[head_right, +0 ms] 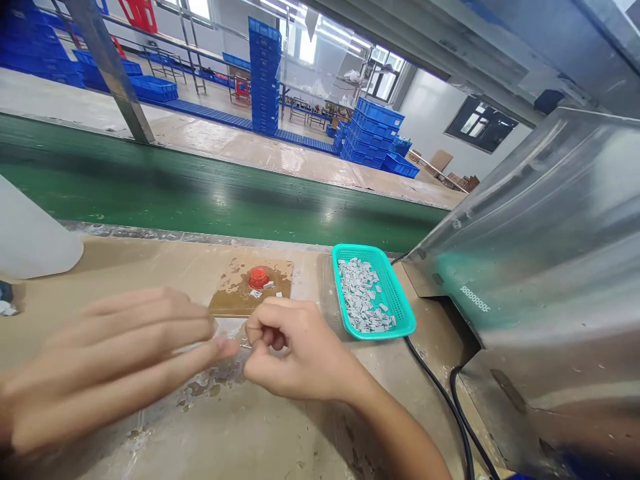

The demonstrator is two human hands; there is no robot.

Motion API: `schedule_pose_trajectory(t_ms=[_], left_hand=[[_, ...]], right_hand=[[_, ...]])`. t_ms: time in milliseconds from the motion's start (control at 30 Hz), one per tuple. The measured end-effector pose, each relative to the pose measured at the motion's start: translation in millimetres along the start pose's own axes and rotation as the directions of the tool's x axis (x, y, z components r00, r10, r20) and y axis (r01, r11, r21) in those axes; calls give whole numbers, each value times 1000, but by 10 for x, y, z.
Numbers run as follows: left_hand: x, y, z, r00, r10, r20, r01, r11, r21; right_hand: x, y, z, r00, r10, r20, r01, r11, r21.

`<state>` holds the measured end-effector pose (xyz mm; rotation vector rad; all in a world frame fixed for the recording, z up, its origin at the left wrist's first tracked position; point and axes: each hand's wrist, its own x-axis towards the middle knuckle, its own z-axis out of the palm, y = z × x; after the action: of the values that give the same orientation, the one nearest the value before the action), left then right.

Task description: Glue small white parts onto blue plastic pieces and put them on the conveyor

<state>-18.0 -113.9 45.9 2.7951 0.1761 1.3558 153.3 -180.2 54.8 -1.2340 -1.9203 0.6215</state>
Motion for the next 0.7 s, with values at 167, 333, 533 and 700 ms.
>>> schedule_pose_trajectory(t_ms=[167,333,533,700], left_hand=[[88,-172,55,998,-30,-60,21,991,-134],[88,-137,125,982,-189,-10,173,916,-363],[103,-67,119,973,-162,166,219,876,-430],[21,-105,212,995,-94,31,97,881,-464]], right_hand=[[-19,21,-49,987,-22,161,36,996,-82],[-69,-20,-125,1000,-14,24,19,976,-217],[-70,-24,-171,964,-210,-160,218,976,31],[-76,-45,-112,960,-263,-92,274,951,141]])
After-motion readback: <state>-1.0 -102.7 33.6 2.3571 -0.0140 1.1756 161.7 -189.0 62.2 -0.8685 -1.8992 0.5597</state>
